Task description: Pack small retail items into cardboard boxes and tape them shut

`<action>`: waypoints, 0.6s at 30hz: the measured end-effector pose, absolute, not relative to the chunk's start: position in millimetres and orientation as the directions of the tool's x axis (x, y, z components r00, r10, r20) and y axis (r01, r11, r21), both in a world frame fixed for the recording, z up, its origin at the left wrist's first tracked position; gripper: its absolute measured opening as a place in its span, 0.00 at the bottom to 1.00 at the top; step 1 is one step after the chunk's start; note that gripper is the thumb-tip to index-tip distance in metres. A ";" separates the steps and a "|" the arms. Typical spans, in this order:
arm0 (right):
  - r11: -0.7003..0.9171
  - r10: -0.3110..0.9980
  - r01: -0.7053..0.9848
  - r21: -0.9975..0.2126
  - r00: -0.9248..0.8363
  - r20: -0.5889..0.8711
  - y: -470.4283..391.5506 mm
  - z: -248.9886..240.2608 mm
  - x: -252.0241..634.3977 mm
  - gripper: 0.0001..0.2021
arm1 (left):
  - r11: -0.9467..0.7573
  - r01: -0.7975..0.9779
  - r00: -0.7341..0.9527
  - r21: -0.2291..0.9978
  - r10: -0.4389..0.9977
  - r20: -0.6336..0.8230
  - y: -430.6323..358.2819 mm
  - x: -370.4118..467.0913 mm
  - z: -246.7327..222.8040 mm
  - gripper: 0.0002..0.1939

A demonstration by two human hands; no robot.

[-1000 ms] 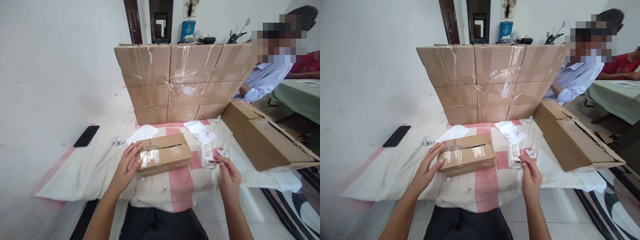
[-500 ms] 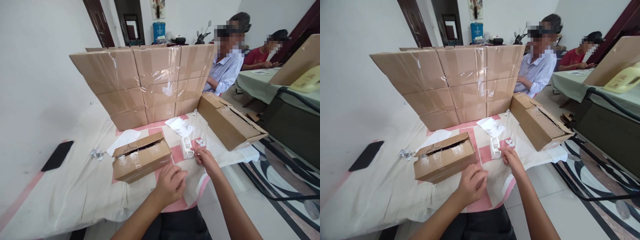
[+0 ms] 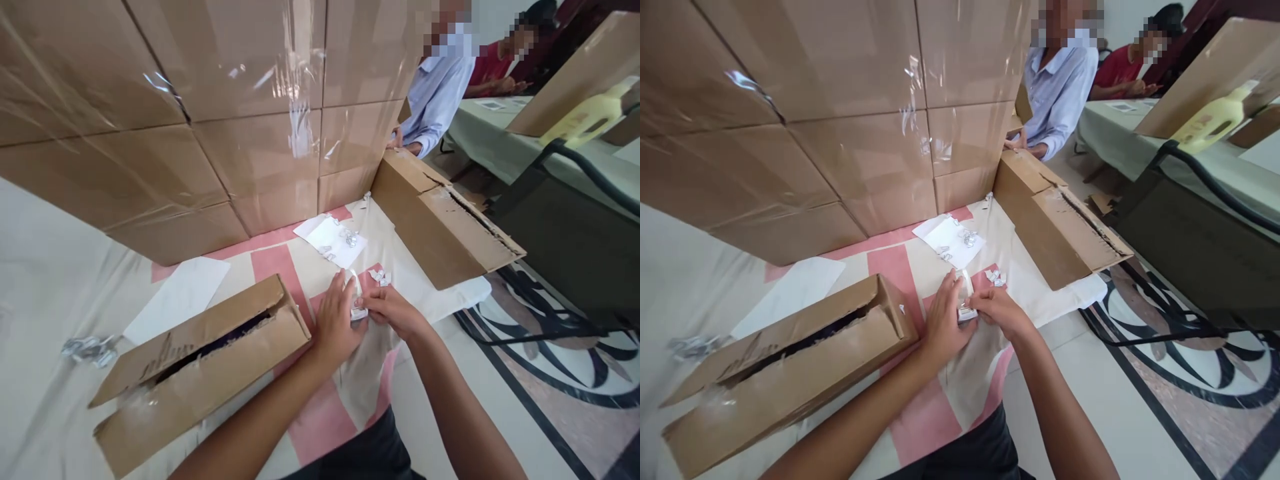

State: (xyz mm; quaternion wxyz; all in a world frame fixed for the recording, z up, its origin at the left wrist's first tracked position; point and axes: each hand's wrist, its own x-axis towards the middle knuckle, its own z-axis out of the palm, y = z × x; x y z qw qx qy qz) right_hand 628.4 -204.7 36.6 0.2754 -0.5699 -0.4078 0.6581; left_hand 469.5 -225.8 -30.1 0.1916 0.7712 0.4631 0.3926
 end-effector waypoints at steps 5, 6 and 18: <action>-0.543 0.806 0.090 -0.835 -0.225 -0.548 -204.2 39.7 633.2 0.20 | -0.437 0.565 0.209 0.700 0.896 0.391 -223.1 469.9 -27.4 0.46; -0.549 0.803 0.082 -0.832 -0.225 -0.552 -204.3 41.4 633.0 0.21 | -0.427 0.571 0.204 0.701 0.901 0.382 -222.9 470.1 -26.1 0.45; -0.563 0.821 0.127 -0.816 -0.027 -0.570 -228.2 52.1 621.0 0.27 | -0.369 0.610 0.157 0.701 0.924 0.350 -223.5 469.7 -18.5 0.40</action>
